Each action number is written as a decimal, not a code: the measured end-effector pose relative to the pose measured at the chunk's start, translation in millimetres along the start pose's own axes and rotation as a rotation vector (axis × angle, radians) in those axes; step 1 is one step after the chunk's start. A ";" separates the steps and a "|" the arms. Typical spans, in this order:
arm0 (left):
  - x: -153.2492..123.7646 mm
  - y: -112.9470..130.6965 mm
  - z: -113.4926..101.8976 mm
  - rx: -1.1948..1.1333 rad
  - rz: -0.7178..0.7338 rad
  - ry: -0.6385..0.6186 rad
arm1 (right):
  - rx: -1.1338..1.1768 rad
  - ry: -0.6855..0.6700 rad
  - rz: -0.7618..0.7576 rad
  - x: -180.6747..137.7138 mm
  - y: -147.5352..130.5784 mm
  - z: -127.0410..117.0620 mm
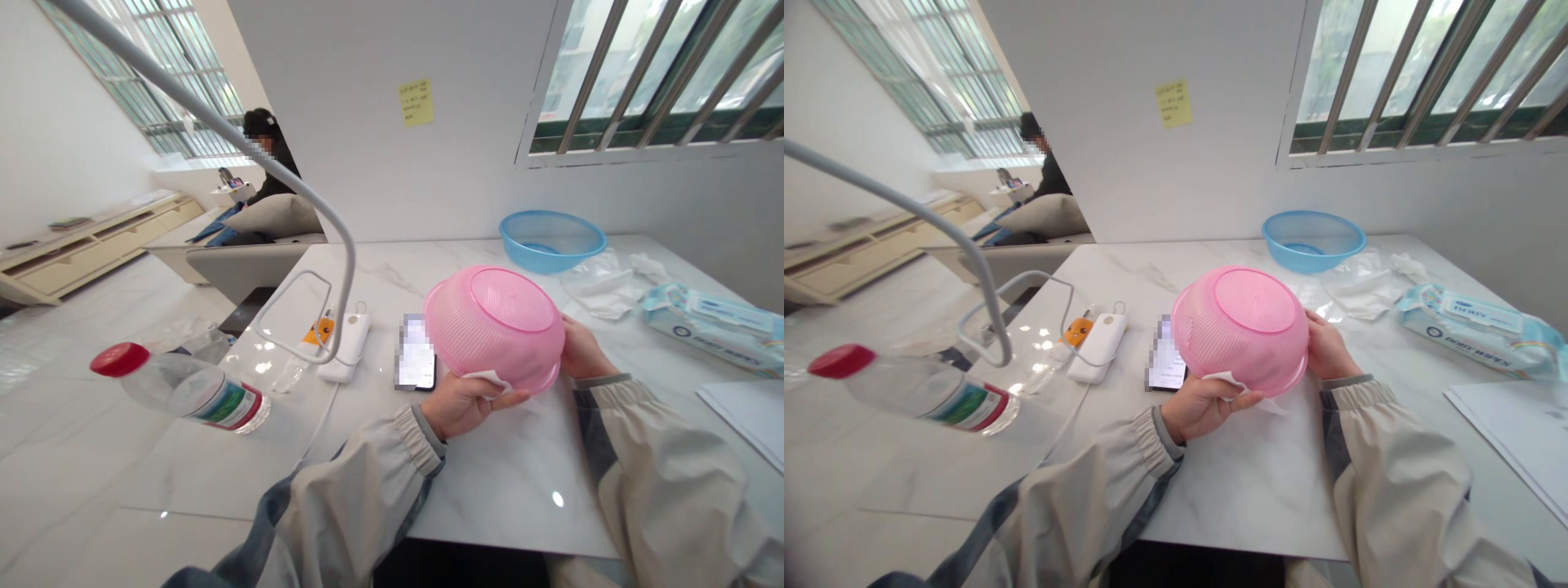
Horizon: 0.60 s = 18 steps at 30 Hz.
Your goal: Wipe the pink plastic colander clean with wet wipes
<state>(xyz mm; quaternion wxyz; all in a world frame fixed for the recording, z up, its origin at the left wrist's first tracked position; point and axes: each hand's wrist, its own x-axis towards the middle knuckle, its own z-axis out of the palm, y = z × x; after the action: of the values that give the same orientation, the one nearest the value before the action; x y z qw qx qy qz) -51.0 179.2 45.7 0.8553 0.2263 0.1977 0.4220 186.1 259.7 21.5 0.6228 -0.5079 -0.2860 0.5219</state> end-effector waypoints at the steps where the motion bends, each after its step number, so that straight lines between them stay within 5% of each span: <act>1: 0.1 -0.2 -0.3 0.008 -0.003 -0.004 | 0.009 0.028 -0.009 0.3 0.5 0.1; 18: -5.1 2.0 -2.0 0.038 -0.135 -0.123 | -0.061 0.247 0.011 -16.7 -29.1 8.7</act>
<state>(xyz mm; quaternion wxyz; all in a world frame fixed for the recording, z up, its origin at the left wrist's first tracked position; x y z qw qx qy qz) -56.3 176.5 45.9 0.8878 0.2543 0.1678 0.3449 183.9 248.6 54.3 0.6347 -0.5885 -0.2203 0.4498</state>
